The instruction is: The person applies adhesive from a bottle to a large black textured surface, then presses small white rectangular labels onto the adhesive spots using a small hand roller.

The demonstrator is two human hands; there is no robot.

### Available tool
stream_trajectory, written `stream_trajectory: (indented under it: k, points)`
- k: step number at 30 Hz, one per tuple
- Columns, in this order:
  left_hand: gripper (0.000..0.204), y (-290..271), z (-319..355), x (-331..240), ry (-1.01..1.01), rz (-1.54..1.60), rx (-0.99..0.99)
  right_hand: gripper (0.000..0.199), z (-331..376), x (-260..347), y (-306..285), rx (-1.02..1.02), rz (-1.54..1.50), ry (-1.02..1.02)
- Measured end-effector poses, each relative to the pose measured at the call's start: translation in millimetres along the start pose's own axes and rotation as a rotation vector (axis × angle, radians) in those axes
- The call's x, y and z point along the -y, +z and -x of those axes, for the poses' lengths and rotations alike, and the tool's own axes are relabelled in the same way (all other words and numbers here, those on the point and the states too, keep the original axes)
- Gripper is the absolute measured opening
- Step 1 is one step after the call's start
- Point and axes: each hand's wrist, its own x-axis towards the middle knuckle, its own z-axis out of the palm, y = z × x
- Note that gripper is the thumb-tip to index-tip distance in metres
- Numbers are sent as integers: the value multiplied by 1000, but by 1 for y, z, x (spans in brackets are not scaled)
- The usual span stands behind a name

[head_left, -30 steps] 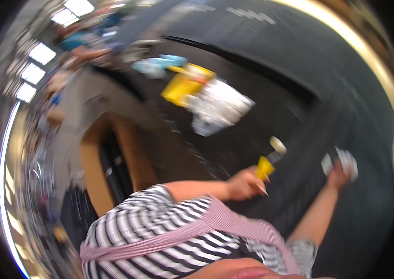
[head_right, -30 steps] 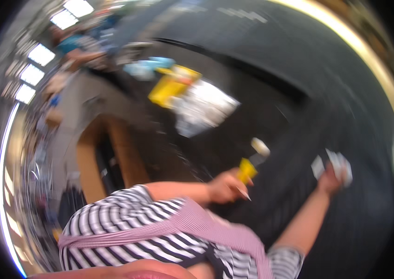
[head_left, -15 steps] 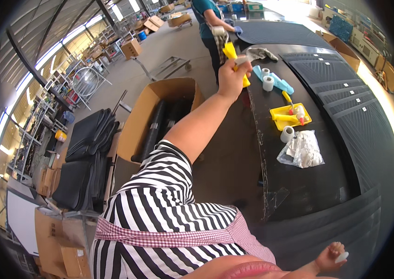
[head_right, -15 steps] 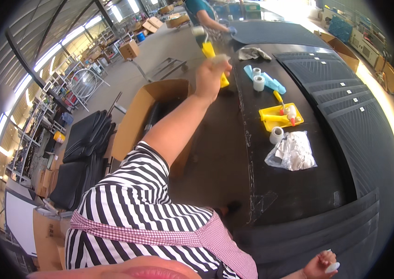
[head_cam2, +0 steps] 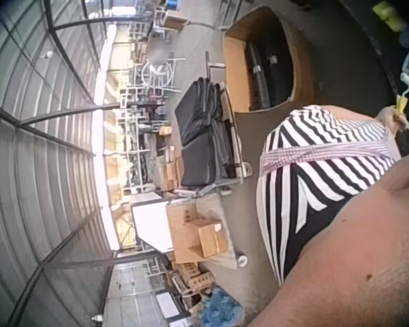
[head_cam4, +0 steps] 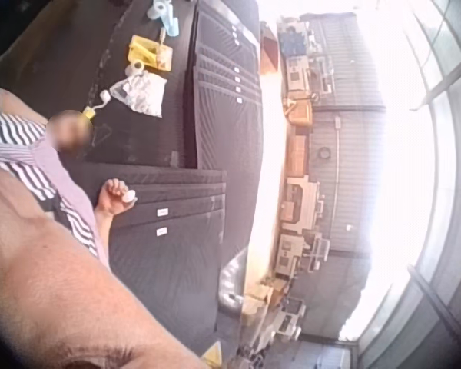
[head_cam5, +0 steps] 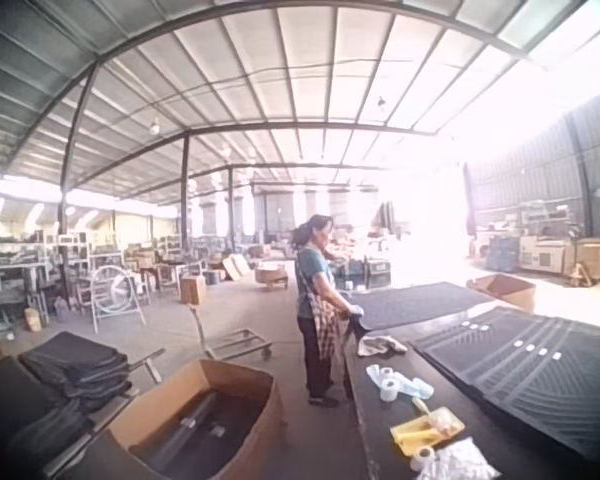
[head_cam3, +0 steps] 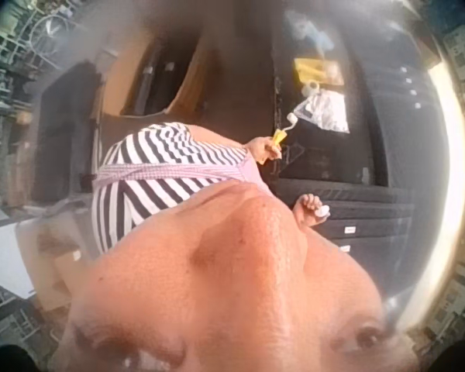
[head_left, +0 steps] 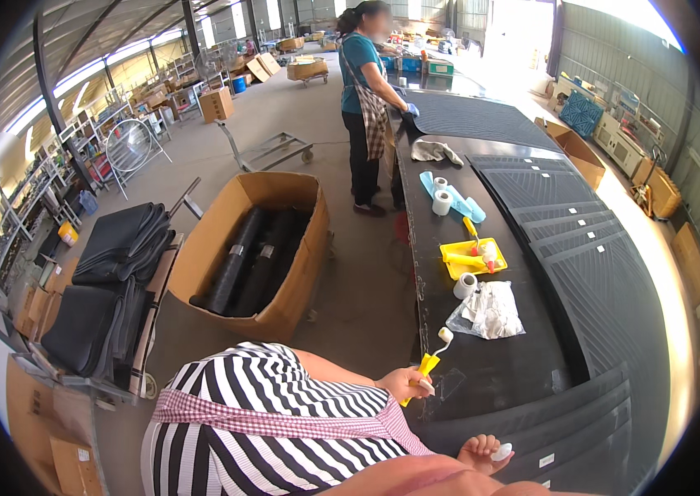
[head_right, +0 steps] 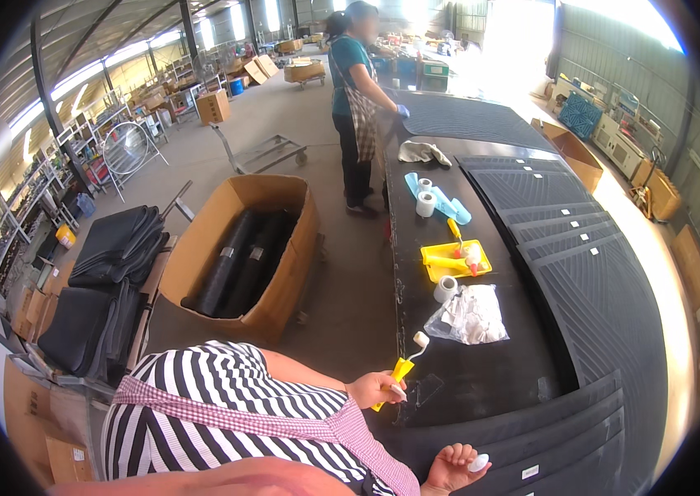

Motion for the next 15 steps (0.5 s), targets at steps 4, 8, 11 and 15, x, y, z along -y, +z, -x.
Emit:
stream_trajectory:
  k: [4,8,11,15]
  points:
    - [16,-6,-17,4,69,32,-48,48,0,0,5,-32,-18,-2]
    - [8,-24,-58,-36,291,73,-155,49,3,3,9,-16,-26,3]
    - [10,-50,-80,-76,294,42,-351,49,0,-3,13,-38,-48,21]
    - [20,-69,-114,-100,229,66,-477,49,0,-2,13,-68,-30,22]
